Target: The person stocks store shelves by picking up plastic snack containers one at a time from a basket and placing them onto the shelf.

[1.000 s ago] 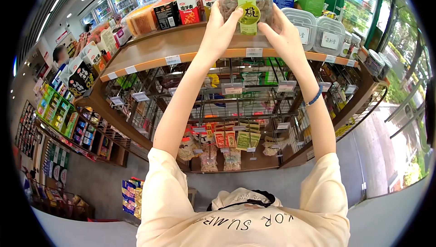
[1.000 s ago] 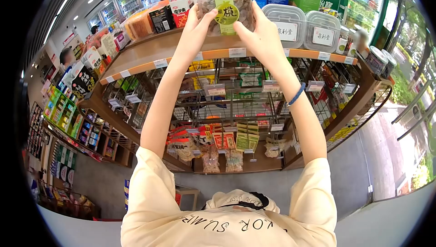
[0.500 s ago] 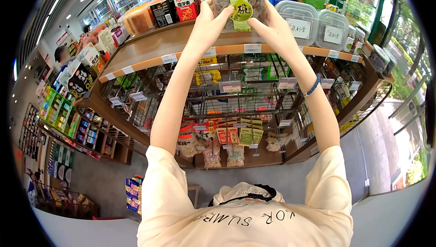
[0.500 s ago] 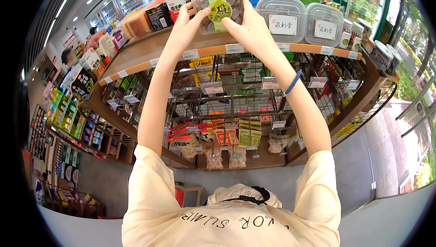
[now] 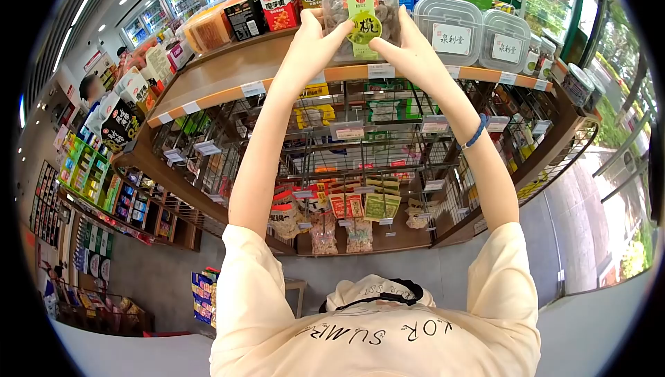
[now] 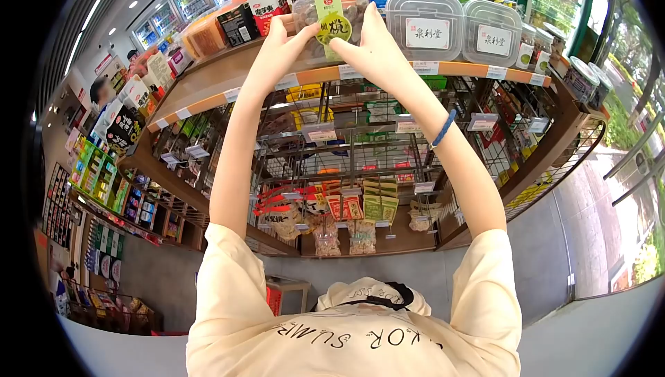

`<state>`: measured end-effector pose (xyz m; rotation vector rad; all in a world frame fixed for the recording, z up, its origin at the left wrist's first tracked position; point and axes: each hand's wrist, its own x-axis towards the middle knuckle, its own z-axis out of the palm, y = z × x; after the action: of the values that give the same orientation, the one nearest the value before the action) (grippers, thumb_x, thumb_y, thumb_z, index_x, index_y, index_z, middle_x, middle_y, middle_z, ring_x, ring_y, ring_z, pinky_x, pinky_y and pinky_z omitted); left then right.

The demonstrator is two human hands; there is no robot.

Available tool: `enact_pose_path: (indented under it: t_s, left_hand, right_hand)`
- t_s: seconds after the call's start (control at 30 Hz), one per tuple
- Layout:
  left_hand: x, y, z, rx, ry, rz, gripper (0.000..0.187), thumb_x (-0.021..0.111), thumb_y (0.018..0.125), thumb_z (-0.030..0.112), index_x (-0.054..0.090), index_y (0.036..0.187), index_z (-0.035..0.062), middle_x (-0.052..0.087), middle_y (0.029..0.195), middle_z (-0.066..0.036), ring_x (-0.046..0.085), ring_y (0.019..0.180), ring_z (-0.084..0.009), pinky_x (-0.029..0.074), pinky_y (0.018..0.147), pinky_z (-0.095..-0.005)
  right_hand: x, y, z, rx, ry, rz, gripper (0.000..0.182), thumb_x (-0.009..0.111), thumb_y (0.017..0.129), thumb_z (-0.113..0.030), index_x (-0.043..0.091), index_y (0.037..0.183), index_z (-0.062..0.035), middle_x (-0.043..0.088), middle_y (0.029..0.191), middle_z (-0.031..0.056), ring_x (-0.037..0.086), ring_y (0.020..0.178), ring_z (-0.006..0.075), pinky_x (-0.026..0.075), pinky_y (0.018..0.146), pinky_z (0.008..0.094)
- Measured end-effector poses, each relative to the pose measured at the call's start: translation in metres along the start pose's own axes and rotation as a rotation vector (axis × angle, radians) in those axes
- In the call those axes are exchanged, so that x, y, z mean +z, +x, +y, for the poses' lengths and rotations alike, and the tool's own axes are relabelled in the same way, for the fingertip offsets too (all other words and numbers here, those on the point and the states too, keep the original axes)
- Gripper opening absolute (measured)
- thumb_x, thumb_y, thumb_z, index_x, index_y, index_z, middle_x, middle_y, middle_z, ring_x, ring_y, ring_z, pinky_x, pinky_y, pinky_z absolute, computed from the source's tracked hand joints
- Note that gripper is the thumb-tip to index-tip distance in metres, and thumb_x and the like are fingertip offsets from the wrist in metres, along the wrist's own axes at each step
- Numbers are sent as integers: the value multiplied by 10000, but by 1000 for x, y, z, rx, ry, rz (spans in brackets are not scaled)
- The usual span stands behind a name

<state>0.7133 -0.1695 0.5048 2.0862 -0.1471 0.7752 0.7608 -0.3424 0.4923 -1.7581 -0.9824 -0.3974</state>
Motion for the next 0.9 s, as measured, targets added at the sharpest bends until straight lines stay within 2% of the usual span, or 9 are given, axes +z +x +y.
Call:
enact_pose_path:
  t_s: [0.13,0.2,0.3,0.47,0.53,0.57,0.7,0.77,0.9]
  left_hand:
    - [-5,-10,14,-90,48,-41,601,587,815,351,323,1152,-72,508,1094,-177,539,936,-174,443,810,-291]
    - [-7,-11,9,-14,72,-6,662,593,808,360,290,1199,-80,488,1152,-202,546,951,-192,442,813,-289]
    - [-11,-16,9,-1,237,31,701,538,796,437,296,1221,-64,550,1063,-249,567,975,-315,434,836,-361]
    - [-14,-15,18,-114,287,-163,677,516,831,449,317,1289,-9,521,1145,-207,523,1045,-234,395,890,-324]
    - [-14,-12,19,-86,314,-144,724,456,804,519,340,1229,-56,539,1071,-282,522,1048,-361,412,874,-378]
    - [-14,-10,17,-88,315,-142,724,456,804,519,340,1229,-56,539,1071,-282,522,1048,-361,412,874,-378]
    - [-9,4,10,-110,326,-184,813,425,806,555,295,1219,-134,507,1093,-324,505,1076,-359,400,897,-372]
    - [-5,8,10,-118,348,-190,849,422,804,564,273,1216,-164,495,1099,-339,499,1087,-358,397,905,-367]
    - [0,20,10,-137,409,-234,931,425,789,587,208,1216,-211,490,1094,-353,491,1096,-363,396,911,-357]
  right_hand:
    - [1,-3,3,-32,21,30,847,598,773,-297,114,1320,133,245,1352,295,307,1252,320,244,1029,313]
    - [1,-5,-2,-282,-304,253,709,587,788,-241,237,1325,63,338,1333,229,404,1190,305,263,1027,342]
    - [-15,3,-14,-572,-679,202,533,565,777,-145,387,1249,27,459,1240,183,424,1167,283,267,1031,398]
    - [-26,29,-1,-645,-844,164,345,547,773,-64,531,1117,-52,589,1059,132,555,987,272,354,971,401]
    - [-30,35,-8,-588,-879,118,333,541,739,-19,567,1068,-61,632,891,132,594,882,285,457,846,374]
    - [-30,35,-12,-500,-853,95,273,538,711,4,598,970,-59,631,778,137,611,824,278,505,706,357]
    - [-31,47,-10,-448,-876,28,210,554,700,4,597,899,-46,625,780,151,614,786,279,506,650,360]
    - [-33,58,2,-489,-875,-6,354,609,702,-43,587,1056,-51,614,761,173,604,734,313,490,672,376]
    - [-32,75,8,-551,-958,26,319,610,675,-20,604,993,-28,610,743,180,606,740,307,494,660,370]
